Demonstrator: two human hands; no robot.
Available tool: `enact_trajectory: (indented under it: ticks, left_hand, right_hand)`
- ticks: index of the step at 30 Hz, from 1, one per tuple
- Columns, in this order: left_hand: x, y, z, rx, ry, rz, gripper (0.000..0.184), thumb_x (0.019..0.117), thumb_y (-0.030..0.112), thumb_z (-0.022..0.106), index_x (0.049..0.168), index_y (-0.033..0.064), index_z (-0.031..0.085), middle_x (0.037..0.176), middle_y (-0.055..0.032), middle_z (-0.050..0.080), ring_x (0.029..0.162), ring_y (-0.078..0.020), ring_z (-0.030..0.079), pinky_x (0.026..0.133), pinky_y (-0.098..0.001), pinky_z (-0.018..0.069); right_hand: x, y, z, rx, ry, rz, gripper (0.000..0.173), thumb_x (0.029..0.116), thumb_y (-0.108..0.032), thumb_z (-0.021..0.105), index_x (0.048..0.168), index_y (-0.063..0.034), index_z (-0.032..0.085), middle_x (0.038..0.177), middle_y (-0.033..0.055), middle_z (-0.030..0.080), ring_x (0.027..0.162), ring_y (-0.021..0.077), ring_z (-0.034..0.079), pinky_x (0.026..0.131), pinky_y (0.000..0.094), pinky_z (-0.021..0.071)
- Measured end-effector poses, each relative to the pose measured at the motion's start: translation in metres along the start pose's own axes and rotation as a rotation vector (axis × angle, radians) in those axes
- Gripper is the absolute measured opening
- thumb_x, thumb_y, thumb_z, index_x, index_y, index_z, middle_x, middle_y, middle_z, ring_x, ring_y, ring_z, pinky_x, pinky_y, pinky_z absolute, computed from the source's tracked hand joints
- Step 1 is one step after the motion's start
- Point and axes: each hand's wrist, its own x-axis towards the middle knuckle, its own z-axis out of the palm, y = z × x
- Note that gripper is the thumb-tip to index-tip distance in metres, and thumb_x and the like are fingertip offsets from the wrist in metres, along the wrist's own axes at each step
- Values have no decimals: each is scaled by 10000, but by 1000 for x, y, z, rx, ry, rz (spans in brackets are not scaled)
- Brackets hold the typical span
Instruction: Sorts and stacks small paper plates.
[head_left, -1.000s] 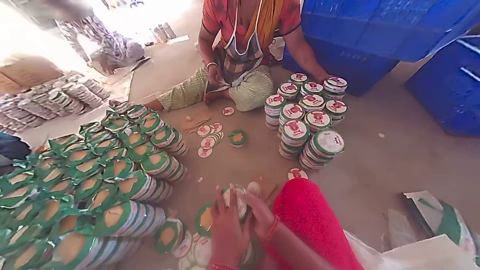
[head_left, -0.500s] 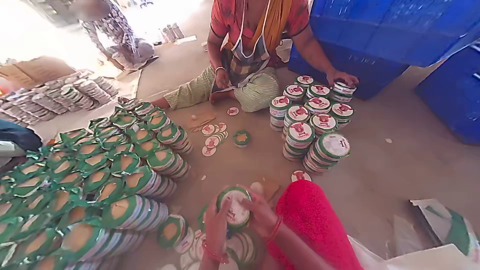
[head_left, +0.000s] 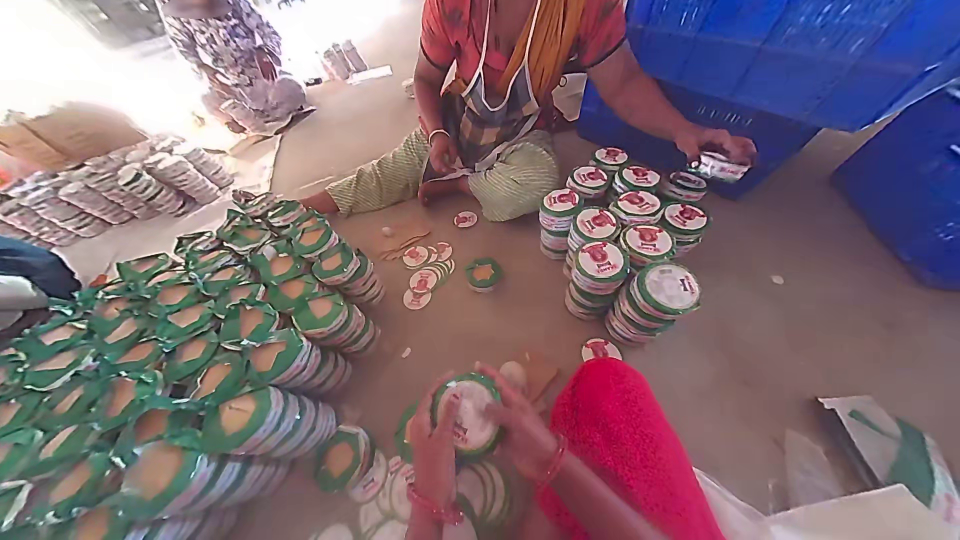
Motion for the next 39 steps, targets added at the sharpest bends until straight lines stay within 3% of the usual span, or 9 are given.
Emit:
enact_trajectory:
  ticks: [3, 11, 17, 21, 27, 31, 33, 35, 39]
  left_hand:
    - [0, 2, -3, -46, 5, -4, 350, 1024, 116, 504, 1338, -15, 589, 1159, -101, 705, 961, -118, 712, 843, -281, 604]
    - [-4, -5, -11, -179, -65, -47, 378, 1027, 103, 470, 1375, -17, 558, 1168, -118, 704, 973, -158, 717, 846, -323, 614]
    - [11, 25, -37, 428, -363, -16, 459, 1012, 330, 540, 1386, 70, 601, 1346, -81, 644, 1214, -139, 610, 1034, -373, 492]
    - [18, 23, -27, 519, -288, -11, 322, 1021, 347, 576, 1122, 71, 708, 995, -35, 697, 896, -104, 666, 833, -337, 555]
    - [15, 13, -17, 202, -184, -43, 198, 1009, 187, 584, 983, 37, 711, 884, -13, 704, 798, -73, 676, 756, -262, 580]
    - [14, 8, -21, 14, -225, -20, 278, 1053, 123, 461, 1067, 11, 715, 987, -45, 734, 875, -104, 703, 804, -270, 598]
    - [13, 7, -25, -15, -263, -25, 346, 1069, 146, 402, 1123, 15, 718, 1092, -64, 721, 969, -136, 696, 871, -303, 593]
    - [13, 9, -29, 2, -287, -42, 397, 1079, 177, 359, 1190, 12, 702, 1146, -78, 705, 1021, -152, 686, 901, -322, 587]
    - [13, 14, -35, 185, -336, -32, 477, 1092, 209, 253, 1327, 14, 619, 1301, -62, 681, 1135, -100, 660, 994, -290, 538]
  right_hand:
    - [-1, -1, 0, 68, -57, -15, 520, 1041, -113, 375, 1551, -42, 307, 1312, 149, 617, 1097, 200, 672, 923, 383, 578]
    - [-2, 3, -2, 26, -53, -31, 519, 1029, -104, 383, 1540, -19, 342, 1268, 152, 647, 1059, 198, 688, 900, 383, 588]
    - [0, 0, -9, -159, -196, 43, 567, 1036, -124, 420, 1569, -25, 257, 1265, 124, 647, 1035, 154, 686, 875, 352, 585]
    - [-1, -1, -9, -210, -245, 41, 578, 1035, -136, 424, 1571, -17, 245, 1231, 103, 661, 993, 126, 688, 827, 325, 585]
    - [-4, 4, -11, -125, -259, 5, 608, 1030, -130, 435, 1583, -21, 207, 1258, 111, 660, 1026, 150, 697, 845, 342, 597]
    - [-4, 0, -10, -76, -287, -2, 608, 1025, -98, 432, 1586, -27, 209, 1282, 113, 655, 1064, 167, 693, 894, 362, 593]
    - [-4, 0, -10, -34, -307, -6, 545, 1016, -85, 420, 1549, -43, 315, 1290, 110, 658, 1077, 180, 689, 905, 378, 589]
    - [-1, 0, -11, -4, -335, -3, 490, 1019, -80, 399, 1509, -55, 398, 1295, 115, 651, 1093, 190, 678, 929, 391, 578]
    - [-3, -7, -6, -7, -215, 113, 461, 1060, -103, 391, 1514, -28, 366, 1213, 103, 675, 1029, 155, 694, 900, 349, 583]
